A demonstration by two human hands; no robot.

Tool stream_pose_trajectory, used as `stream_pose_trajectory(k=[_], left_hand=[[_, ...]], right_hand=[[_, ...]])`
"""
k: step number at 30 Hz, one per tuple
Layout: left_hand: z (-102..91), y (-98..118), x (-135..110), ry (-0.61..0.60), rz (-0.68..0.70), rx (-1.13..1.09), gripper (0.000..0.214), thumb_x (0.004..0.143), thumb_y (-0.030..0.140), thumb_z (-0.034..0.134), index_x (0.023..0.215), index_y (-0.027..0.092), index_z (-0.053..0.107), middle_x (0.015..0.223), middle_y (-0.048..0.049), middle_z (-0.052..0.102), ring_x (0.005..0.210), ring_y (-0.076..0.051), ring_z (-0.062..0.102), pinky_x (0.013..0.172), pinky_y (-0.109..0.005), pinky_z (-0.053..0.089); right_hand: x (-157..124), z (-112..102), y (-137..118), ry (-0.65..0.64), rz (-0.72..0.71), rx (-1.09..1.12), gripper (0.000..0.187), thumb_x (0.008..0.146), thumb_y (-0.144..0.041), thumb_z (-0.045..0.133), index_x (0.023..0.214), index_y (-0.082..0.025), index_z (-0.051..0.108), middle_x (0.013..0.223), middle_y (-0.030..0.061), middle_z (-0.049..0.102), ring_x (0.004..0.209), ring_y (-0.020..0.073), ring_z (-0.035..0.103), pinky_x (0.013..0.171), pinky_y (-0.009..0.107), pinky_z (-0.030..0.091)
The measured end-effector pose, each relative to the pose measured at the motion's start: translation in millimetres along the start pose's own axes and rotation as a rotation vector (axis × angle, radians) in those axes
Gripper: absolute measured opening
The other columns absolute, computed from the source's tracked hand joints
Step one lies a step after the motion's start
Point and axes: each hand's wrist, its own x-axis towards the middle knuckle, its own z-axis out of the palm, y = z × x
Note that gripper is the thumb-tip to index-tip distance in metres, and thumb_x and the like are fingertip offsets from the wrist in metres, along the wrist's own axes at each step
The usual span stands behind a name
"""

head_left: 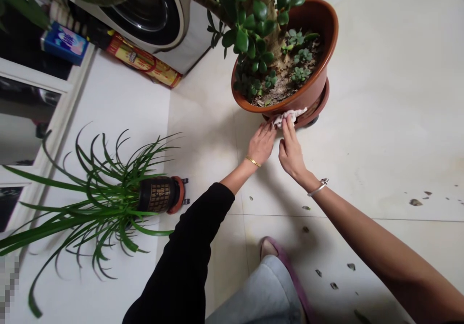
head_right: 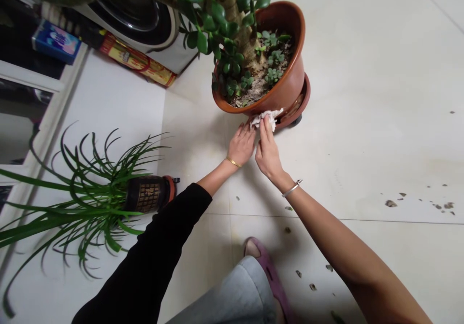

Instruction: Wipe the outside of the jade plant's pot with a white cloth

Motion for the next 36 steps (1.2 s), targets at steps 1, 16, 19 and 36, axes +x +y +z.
stream_pose_trajectory(k=[1, 16, 19, 36], left_hand=[[-1.0, 2, -6, 0.014, 0.006, 0.003, 0.054, 0.105, 0.013, 0.038, 0.157, 0.004, 0.048, 0.165, -0.0181, 0.047, 0.159, -0.024, 0.039, 0.135, -0.042, 0.031], [-68.8, -23, 16, 0.505, -0.157, -0.216, 0.035, 0.111, 0.026, 0.043, 0.126, 0.026, 0.074, 0.125, -0.0071, 0.078, 0.122, -0.02, 0.069, 0.113, -0.042, 0.049], [-61.5, -25, 16, 0.555, -0.191, -0.262, 0.036, 0.111, 0.025, 0.042, 0.122, 0.024, 0.076, 0.114, -0.007, 0.079, 0.11, -0.019, 0.071, 0.102, -0.037, 0.054], [-55.6, -58, 15, 0.539, -0.087, -0.247, 0.034, 0.111, 0.025, 0.042, 0.12, 0.024, 0.075, 0.109, -0.0068, 0.078, 0.108, -0.018, 0.071, 0.097, -0.037, 0.056]], right_hand=[[-6, -4, -3, 0.008, -0.011, 0.011, 0.071, 0.103, -0.02, 0.032, 0.172, -0.031, 0.017, 0.181, 0.0007, 0.013, 0.168, 0.0197, 0.014, 0.137, 0.054, 0.02], [70, -68, -27, 0.136, -0.157, -0.133, 0.036, 0.108, -0.048, 0.046, 0.126, -0.034, 0.075, 0.142, 0.0107, 0.065, 0.125, 0.0285, 0.067, 0.108, 0.049, 0.056], [70, -56, -33, 0.092, -0.157, -0.161, 0.037, 0.108, -0.047, 0.046, 0.125, -0.032, 0.075, 0.134, 0.0105, 0.071, 0.119, 0.0264, 0.07, 0.104, 0.046, 0.059], [92, -98, -39, -0.025, -0.244, -0.454, 0.031, 0.107, -0.04, 0.053, 0.122, -0.028, 0.077, 0.127, 0.0131, 0.072, 0.105, 0.0249, 0.072, 0.087, 0.041, 0.059]])
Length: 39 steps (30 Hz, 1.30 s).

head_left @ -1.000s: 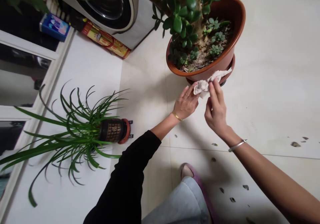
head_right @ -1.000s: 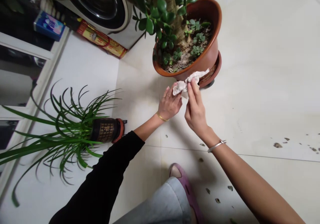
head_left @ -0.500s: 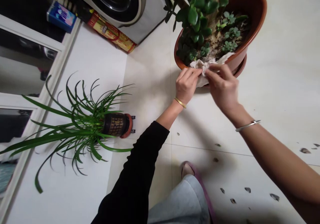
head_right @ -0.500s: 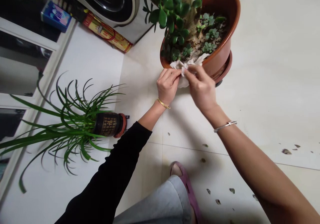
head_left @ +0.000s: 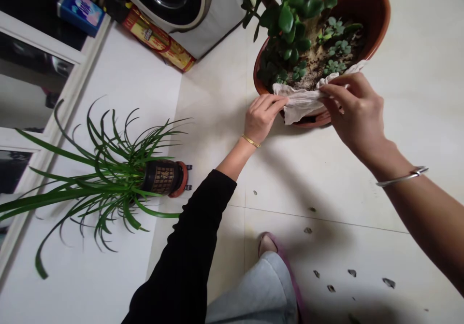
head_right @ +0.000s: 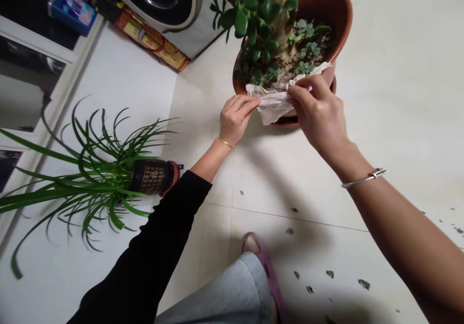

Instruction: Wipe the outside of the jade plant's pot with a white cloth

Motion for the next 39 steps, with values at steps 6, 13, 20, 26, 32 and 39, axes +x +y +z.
stream_pose_trajectory(k=[6, 13, 20, 26, 32, 39], left_hand=[[7.4, 6, 1, 0.029, -0.031, 0.026, 0.039, 0.113, 0.027, 0.037, 0.116, 0.022, 0.076, 0.101, -0.0076, 0.075, 0.101, -0.019, 0.07, 0.093, -0.035, 0.056], [5.7, 9, 3, 0.126, 0.004, -0.004, 0.043, 0.113, 0.028, 0.032, 0.114, 0.02, 0.075, 0.096, -0.0082, 0.073, 0.094, -0.019, 0.068, 0.089, -0.035, 0.056], [14.4, 28, 15, 0.12, -0.005, -0.033, 0.034, 0.111, 0.025, 0.039, 0.118, 0.021, 0.073, 0.098, -0.0072, 0.07, 0.097, -0.02, 0.066, 0.092, -0.036, 0.053], [26.2, 69, 45, 0.13, -0.009, -0.064, 0.036, 0.112, 0.027, 0.037, 0.121, 0.02, 0.071, 0.101, -0.0081, 0.071, 0.101, -0.021, 0.067, 0.097, -0.038, 0.054], [27.7, 92, 71, 0.12, 0.061, -0.03, 0.034, 0.112, 0.027, 0.039, 0.124, 0.02, 0.07, 0.103, -0.0082, 0.072, 0.104, -0.02, 0.068, 0.096, -0.036, 0.055], [8.6, 75, 53, 0.071, 0.024, 0.005, 0.03, 0.11, 0.025, 0.045, 0.121, 0.02, 0.073, 0.102, -0.0088, 0.074, 0.099, -0.021, 0.067, 0.09, -0.036, 0.051]], right_hand=[[-2, 15, -20, 0.018, 0.07, 0.024, 0.033, 0.108, -0.029, 0.044, 0.123, -0.024, 0.072, 0.133, 0.015, 0.067, 0.117, 0.0283, 0.069, 0.1, 0.046, 0.058], [-3, 31, -50, -0.122, 0.064, 0.096, 0.038, 0.108, -0.021, 0.034, 0.126, -0.021, 0.067, 0.128, 0.0145, 0.066, 0.126, 0.0308, 0.064, 0.11, 0.051, 0.056], [-3, 18, -25, -0.147, 0.068, 0.139, 0.038, 0.109, -0.034, 0.038, 0.137, -0.029, 0.064, 0.138, 0.0086, 0.064, 0.13, 0.0275, 0.062, 0.114, 0.046, 0.054], [11, -14, 18, -0.057, 0.005, 0.1, 0.039, 0.109, -0.047, 0.041, 0.128, -0.028, 0.069, 0.133, 0.0082, 0.068, 0.122, 0.0246, 0.066, 0.106, 0.044, 0.057], [34, -42, 55, -0.043, -0.078, 0.055, 0.046, 0.11, -0.052, 0.036, 0.122, -0.028, 0.072, 0.131, 0.0136, 0.07, 0.116, 0.0218, 0.066, 0.106, 0.042, 0.054], [23, -31, 33, -0.008, -0.067, 0.049, 0.045, 0.111, -0.044, 0.037, 0.129, -0.021, 0.07, 0.134, 0.0165, 0.067, 0.12, 0.0259, 0.067, 0.103, 0.044, 0.057]])
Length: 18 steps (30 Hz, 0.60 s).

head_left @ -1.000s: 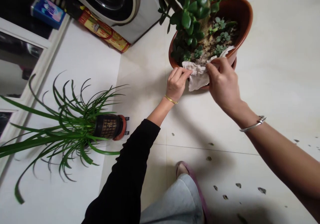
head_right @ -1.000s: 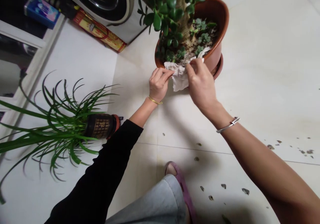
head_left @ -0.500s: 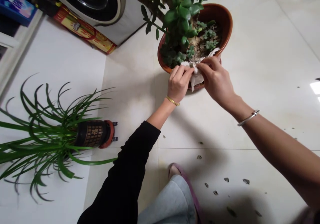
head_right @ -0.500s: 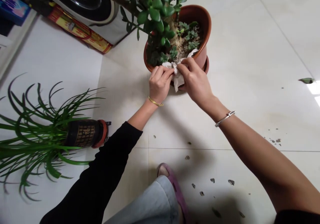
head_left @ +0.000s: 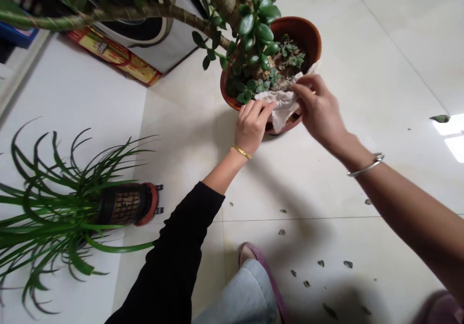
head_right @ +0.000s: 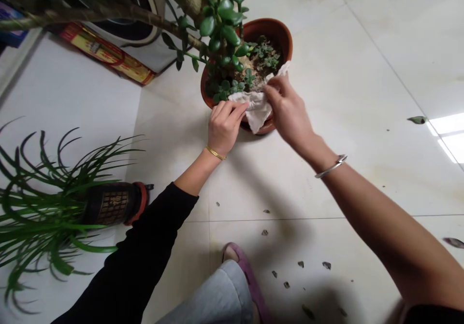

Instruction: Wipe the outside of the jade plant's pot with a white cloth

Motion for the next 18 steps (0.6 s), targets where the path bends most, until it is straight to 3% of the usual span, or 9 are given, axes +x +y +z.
stream_pose_trajectory(k=[5, 9, 13, 15, 18], left_hand=[[1.0, -2, -3, 0.025, -0.05, 0.031, 0.036, 0.111, 0.026, 0.041, 0.103, 0.018, 0.075, 0.095, -0.009, 0.073, 0.095, -0.022, 0.067, 0.087, -0.037, 0.049], [1.3, -2, -1, 0.021, -0.025, 0.026, 0.03, 0.11, 0.027, 0.046, 0.112, 0.02, 0.075, 0.096, -0.008, 0.073, 0.095, -0.022, 0.067, 0.086, -0.036, 0.049], [0.0, -2, -1, 0.025, -0.018, 0.022, 0.028, 0.109, 0.026, 0.049, 0.118, 0.021, 0.076, 0.097, -0.0075, 0.074, 0.095, -0.022, 0.067, 0.085, -0.036, 0.05], [0.5, 0, -2, 0.025, -0.026, 0.013, 0.028, 0.109, 0.024, 0.05, 0.117, 0.02, 0.076, 0.097, -0.0076, 0.074, 0.095, -0.022, 0.067, 0.086, -0.036, 0.05], [2.0, 2, -1, 0.033, -0.044, -0.005, 0.028, 0.108, 0.023, 0.05, 0.117, 0.021, 0.077, 0.097, -0.0078, 0.074, 0.094, -0.022, 0.067, 0.086, -0.036, 0.051]], right_hand=[[-15, 25, -28, -0.026, 0.003, 0.149, 0.045, 0.11, -0.041, 0.039, 0.151, -0.029, 0.055, 0.136, 0.0114, 0.067, 0.126, 0.0265, 0.066, 0.109, 0.046, 0.058], [-7, 10, -1, -0.081, -0.07, 0.123, 0.042, 0.106, -0.04, 0.05, 0.146, -0.032, 0.06, 0.133, 0.008, 0.069, 0.12, 0.0267, 0.069, 0.103, 0.046, 0.06], [9, -10, 34, -0.024, -0.059, 0.124, 0.033, 0.105, -0.04, 0.053, 0.132, -0.031, 0.069, 0.132, 0.009, 0.069, 0.122, 0.0277, 0.068, 0.107, 0.048, 0.058], [11, -10, 40, 0.015, -0.046, 0.123, 0.032, 0.105, -0.041, 0.052, 0.13, -0.032, 0.07, 0.134, 0.0098, 0.068, 0.126, 0.0281, 0.066, 0.109, 0.048, 0.057], [3, 5, 28, 0.092, -0.01, 0.139, 0.036, 0.108, -0.041, 0.045, 0.135, -0.032, 0.067, 0.138, 0.0109, 0.063, 0.131, 0.0288, 0.062, 0.113, 0.052, 0.055]])
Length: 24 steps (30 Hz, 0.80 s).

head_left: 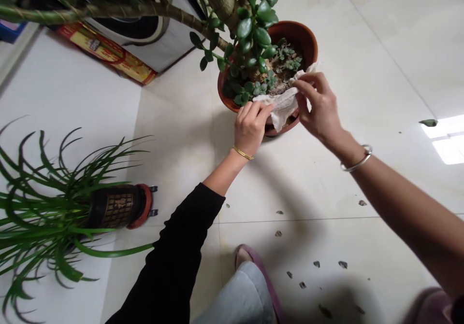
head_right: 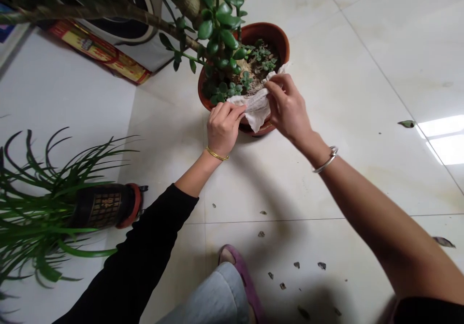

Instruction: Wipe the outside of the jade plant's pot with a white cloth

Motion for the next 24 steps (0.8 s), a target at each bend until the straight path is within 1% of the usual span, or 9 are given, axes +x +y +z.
stream_pose_trajectory(k=[3, 5, 8, 11, 15, 17, 20, 22, 24], left_hand=[[0.8, 1, 1, 0.015, -0.02, -0.011, 0.029, 0.109, 0.024, 0.048, 0.114, 0.02, 0.077, 0.096, -0.0079, 0.074, 0.093, -0.021, 0.067, 0.086, -0.036, 0.052], [1.0, 2, -1, 0.017, -0.029, -0.016, 0.032, 0.11, 0.025, 0.045, 0.111, 0.019, 0.076, 0.098, -0.0084, 0.074, 0.096, -0.021, 0.068, 0.088, -0.036, 0.053], [3.4, 4, -14, -0.002, 0.003, -0.011, 0.037, 0.111, 0.022, 0.038, 0.125, 0.017, 0.072, 0.116, -0.0121, 0.076, 0.112, -0.021, 0.07, 0.101, -0.037, 0.054], [11.4, 11, -39, -0.037, 0.058, 0.056, 0.043, 0.11, 0.019, 0.038, 0.146, 0.013, 0.06, 0.147, -0.017, 0.065, 0.143, -0.024, 0.058, 0.122, -0.043, 0.044], [26.9, 24, -65, -0.197, 0.149, 0.153, 0.049, 0.107, 0.015, 0.04, 0.154, 0.012, 0.052, 0.16, -0.0151, 0.056, 0.156, -0.024, 0.045, 0.131, -0.045, 0.036], [33.6, 29, -65, -0.272, 0.181, 0.151, 0.051, 0.106, 0.013, 0.04, 0.156, 0.012, 0.05, 0.163, -0.014, 0.052, 0.159, -0.023, 0.041, 0.134, -0.044, 0.033], [41.7, 33, -51, -0.309, 0.178, 0.147, 0.056, 0.105, 0.013, 0.039, 0.161, 0.012, 0.043, 0.168, -0.013, 0.045, 0.162, -0.023, 0.034, 0.137, -0.042, 0.027], [47.1, 33, -41, -0.318, 0.175, 0.15, 0.058, 0.106, 0.013, 0.038, 0.164, 0.012, 0.038, 0.17, -0.0126, 0.043, 0.162, -0.022, 0.032, 0.137, -0.04, 0.026], [53.8, 31, -36, -0.342, 0.164, 0.149, 0.061, 0.105, 0.012, 0.036, 0.167, 0.011, 0.033, 0.169, -0.0122, 0.043, 0.161, -0.021, 0.033, 0.137, -0.037, 0.026]], right_hand=[[-17, 25, -21, 0.073, 0.015, 0.028, 0.041, 0.11, -0.038, 0.038, 0.142, -0.034, 0.063, 0.138, 0.0112, 0.061, 0.132, 0.0279, 0.062, 0.115, 0.054, 0.055], [-30, 40, -34, 0.093, -0.025, 0.063, 0.043, 0.11, -0.037, 0.038, 0.148, -0.036, 0.059, 0.141, 0.0114, 0.059, 0.135, 0.0266, 0.061, 0.116, 0.053, 0.055], [-53, 55, -45, 0.106, -0.027, 0.11, 0.049, 0.11, -0.036, 0.038, 0.157, -0.037, 0.05, 0.155, 0.0105, 0.052, 0.149, 0.0276, 0.051, 0.125, 0.057, 0.046], [-81, 64, -46, 0.15, 0.061, 0.114, 0.053, 0.11, -0.034, 0.036, 0.162, -0.035, 0.045, 0.162, 0.0109, 0.048, 0.154, 0.0284, 0.046, 0.127, 0.059, 0.043], [-108, 67, -37, 0.273, 0.207, 0.068, 0.055, 0.11, -0.032, 0.035, 0.165, -0.032, 0.039, 0.164, 0.013, 0.047, 0.155, 0.0277, 0.045, 0.123, 0.057, 0.048], [-104, 64, -31, 0.296, 0.248, 0.058, 0.058, 0.11, -0.034, 0.034, 0.168, -0.035, 0.031, 0.168, 0.0105, 0.043, 0.158, 0.0273, 0.041, 0.123, 0.057, 0.047], [-79, 60, -23, 0.306, 0.247, 0.096, 0.062, 0.111, -0.036, 0.029, 0.171, -0.042, 0.014, 0.176, 0.0023, 0.029, 0.163, 0.0258, 0.031, 0.127, 0.057, 0.042], [-62, 63, -19, 0.32, 0.212, 0.133, 0.062, 0.111, -0.037, 0.027, 0.17, -0.046, 0.01, 0.179, -0.0035, 0.022, 0.166, 0.0243, 0.024, 0.133, 0.056, 0.032], [-55, 72, -16, 0.309, 0.191, 0.139, 0.061, 0.111, -0.038, 0.028, 0.17, -0.046, 0.012, 0.18, -0.0049, 0.02, 0.167, 0.0238, 0.019, 0.137, 0.057, 0.02]])
